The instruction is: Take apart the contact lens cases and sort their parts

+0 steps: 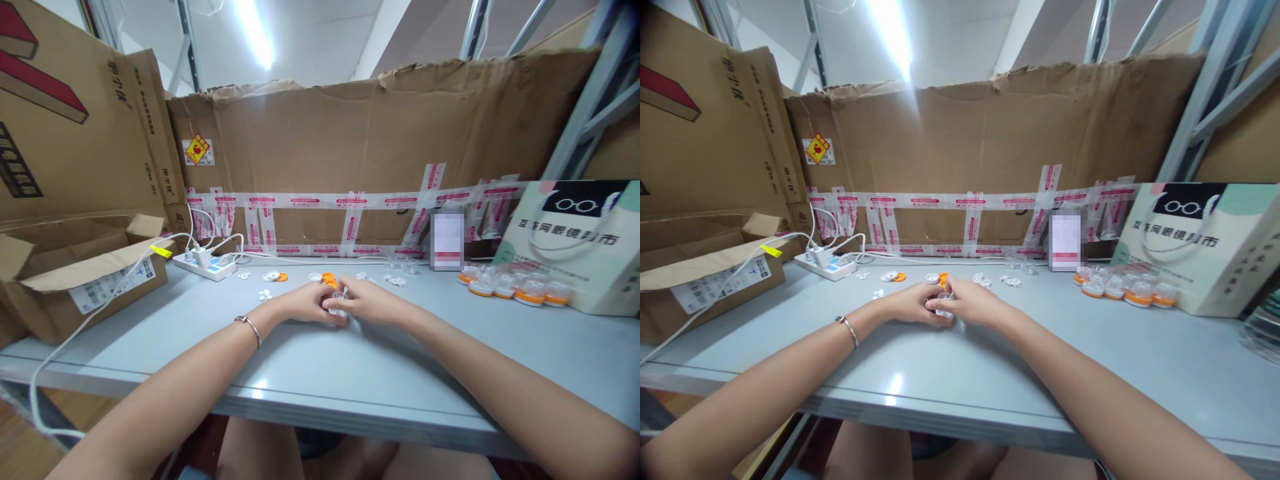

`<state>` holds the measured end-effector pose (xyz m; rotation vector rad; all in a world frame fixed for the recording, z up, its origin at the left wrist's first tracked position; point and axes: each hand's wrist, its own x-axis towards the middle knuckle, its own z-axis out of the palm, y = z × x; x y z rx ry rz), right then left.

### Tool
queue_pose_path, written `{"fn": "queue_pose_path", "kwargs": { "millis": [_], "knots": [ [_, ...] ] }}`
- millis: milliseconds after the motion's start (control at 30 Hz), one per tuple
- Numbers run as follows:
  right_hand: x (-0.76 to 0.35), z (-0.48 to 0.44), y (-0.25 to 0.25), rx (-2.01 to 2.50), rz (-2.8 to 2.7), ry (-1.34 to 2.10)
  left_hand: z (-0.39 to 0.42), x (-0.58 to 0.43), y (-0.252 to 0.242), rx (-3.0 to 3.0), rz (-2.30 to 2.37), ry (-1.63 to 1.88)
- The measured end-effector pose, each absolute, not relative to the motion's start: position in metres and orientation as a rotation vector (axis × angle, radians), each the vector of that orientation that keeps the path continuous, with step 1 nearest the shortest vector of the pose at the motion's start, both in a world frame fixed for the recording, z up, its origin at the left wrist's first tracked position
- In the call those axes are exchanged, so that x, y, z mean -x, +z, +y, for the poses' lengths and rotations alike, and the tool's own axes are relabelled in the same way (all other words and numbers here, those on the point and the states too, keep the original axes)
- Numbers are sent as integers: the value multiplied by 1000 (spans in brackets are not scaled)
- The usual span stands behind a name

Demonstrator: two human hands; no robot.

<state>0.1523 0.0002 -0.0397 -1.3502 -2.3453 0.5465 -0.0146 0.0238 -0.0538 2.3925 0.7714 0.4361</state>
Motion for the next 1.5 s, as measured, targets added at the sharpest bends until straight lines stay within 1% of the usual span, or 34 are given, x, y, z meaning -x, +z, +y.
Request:
{"fn": "queue_pose_path", "kwargs": {
  "millis": [200,367,567,733,967,1300,1500],
  "knots": [
    [-153,-3,-40,1262,-2371,613,19,14,-49,-2347,723,412],
    [-153,-2,-40,1312,-2349,485,19,14,-49,-2361,787,403],
    [-152,-5,-38,1238,-2391,527,20,15,-49,-2355,757,396],
    [-151,-5,-35,1237,-2370,470,18,15,-47,-2349,768,410],
    [-154,-2,-32,1072,-2391,553,20,16,-50,-2346,811,399],
    [-159,1,-28,1022,-2247,617,19,15,-48,-2384,897,375],
    [-163,11,-30,1019,-2021,690,19,16,-48,-2441,892,361]
  ]
}}
